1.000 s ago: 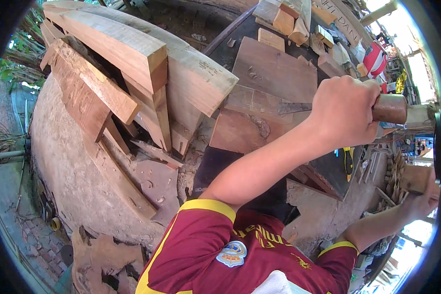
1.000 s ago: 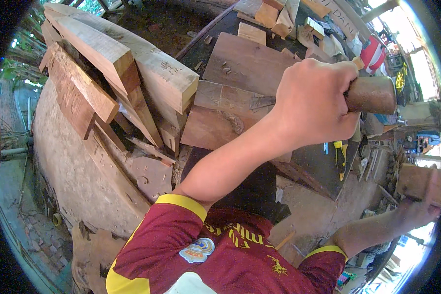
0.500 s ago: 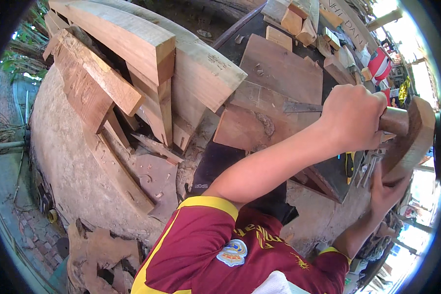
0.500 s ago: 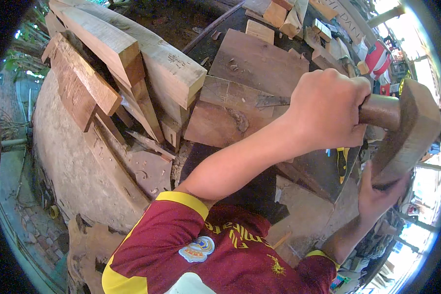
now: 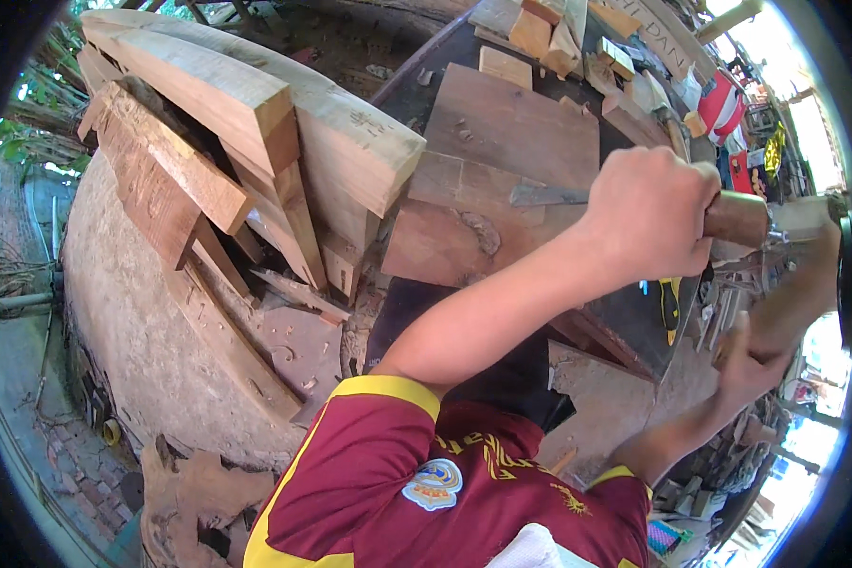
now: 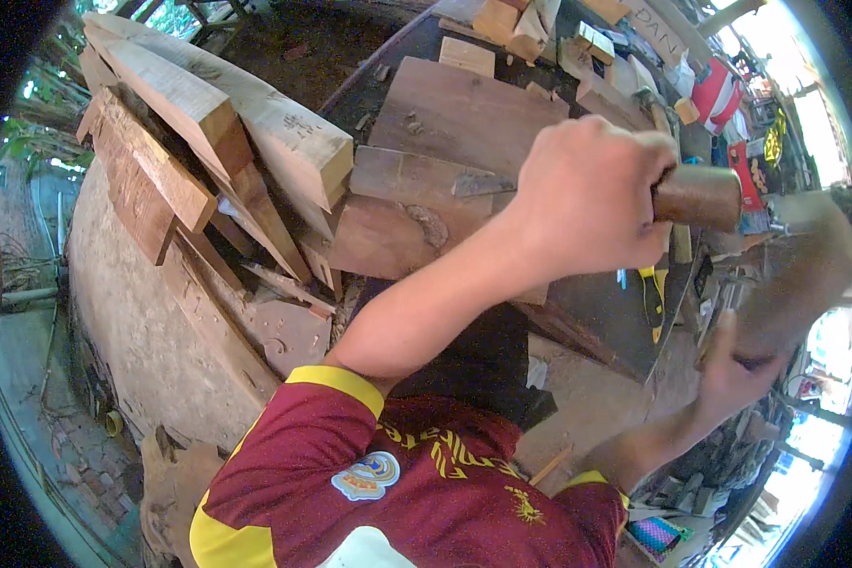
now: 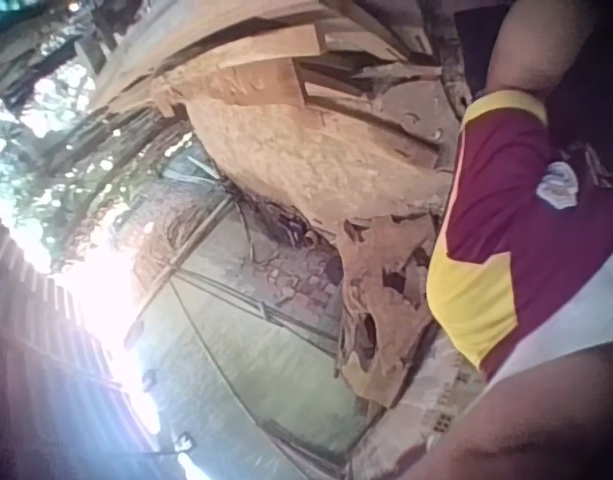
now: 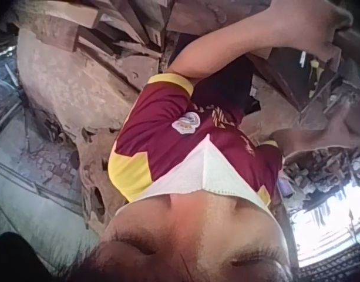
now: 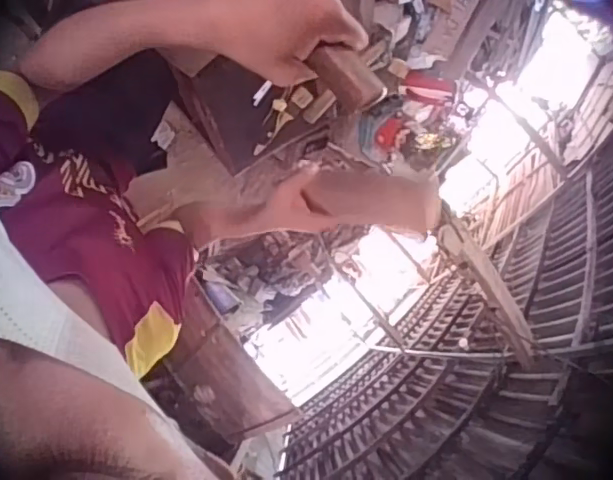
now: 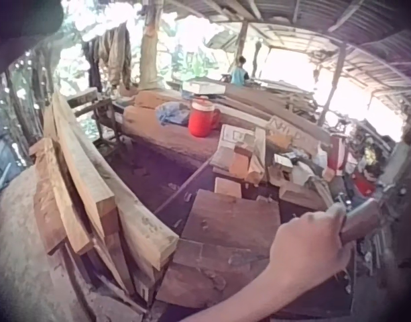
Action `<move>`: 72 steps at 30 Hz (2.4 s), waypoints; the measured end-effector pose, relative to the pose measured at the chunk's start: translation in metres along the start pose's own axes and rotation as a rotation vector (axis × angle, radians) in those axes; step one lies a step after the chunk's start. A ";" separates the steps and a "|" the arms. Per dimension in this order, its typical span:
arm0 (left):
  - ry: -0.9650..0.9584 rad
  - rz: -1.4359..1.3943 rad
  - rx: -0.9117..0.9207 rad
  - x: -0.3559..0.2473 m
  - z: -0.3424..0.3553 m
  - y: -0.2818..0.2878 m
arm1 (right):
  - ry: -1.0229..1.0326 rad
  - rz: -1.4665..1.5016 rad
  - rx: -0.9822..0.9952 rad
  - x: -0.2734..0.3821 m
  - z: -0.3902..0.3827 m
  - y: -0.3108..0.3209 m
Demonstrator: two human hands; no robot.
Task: The person uses a chisel and a wooden mallet to carve a rectangular piece of wood on a workbench. They repeatedly strike the chisel to remove wood shavings, occasionally pausing to inspect the carved surface and reposition the wood.
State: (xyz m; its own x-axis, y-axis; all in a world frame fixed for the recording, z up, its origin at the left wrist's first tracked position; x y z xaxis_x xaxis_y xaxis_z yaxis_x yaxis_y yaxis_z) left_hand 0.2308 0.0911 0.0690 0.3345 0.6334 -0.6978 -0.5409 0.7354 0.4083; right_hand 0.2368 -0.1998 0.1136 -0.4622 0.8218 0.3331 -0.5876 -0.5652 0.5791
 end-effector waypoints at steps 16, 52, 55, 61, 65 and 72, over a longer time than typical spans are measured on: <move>-0.012 0.050 0.061 -0.004 0.000 -0.021 | -0.204 0.540 -0.286 -0.055 -0.022 -0.004; -0.033 0.282 0.139 0.011 -0.011 -0.032 | -0.120 0.464 0.300 0.006 -0.066 -0.080; -0.055 0.266 0.124 0.008 -0.013 -0.032 | -0.122 0.283 0.168 -0.028 -0.056 -0.058; -0.069 0.300 0.162 0.007 -0.016 -0.040 | -0.573 1.006 -0.333 -0.070 -0.078 -0.039; -0.014 -0.037 -0.102 0.024 0.001 0.017 | -0.494 0.836 -0.171 -0.060 -0.108 -0.044; 0.170 -0.367 -0.330 0.018 -0.010 0.194 | -0.406 0.881 0.011 -0.063 -0.173 -0.046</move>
State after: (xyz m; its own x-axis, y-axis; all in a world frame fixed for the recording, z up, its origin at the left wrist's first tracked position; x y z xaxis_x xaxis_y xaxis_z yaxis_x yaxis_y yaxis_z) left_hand 0.1242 0.2423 0.1296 0.4326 0.2806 -0.8568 -0.6351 0.7694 -0.0687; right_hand 0.1776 -0.2376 -0.0630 -0.4675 0.0676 0.8814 -0.1332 -0.9911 0.0054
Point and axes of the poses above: each hand's wrist, its own z-axis towards the middle knuckle, its own y-axis out of the back of the hand, x = y × z, the point moved 10 cm from there along z, towards the middle knuckle, and after that the axes turned 7 degrees about z, right-handed, at the moved point
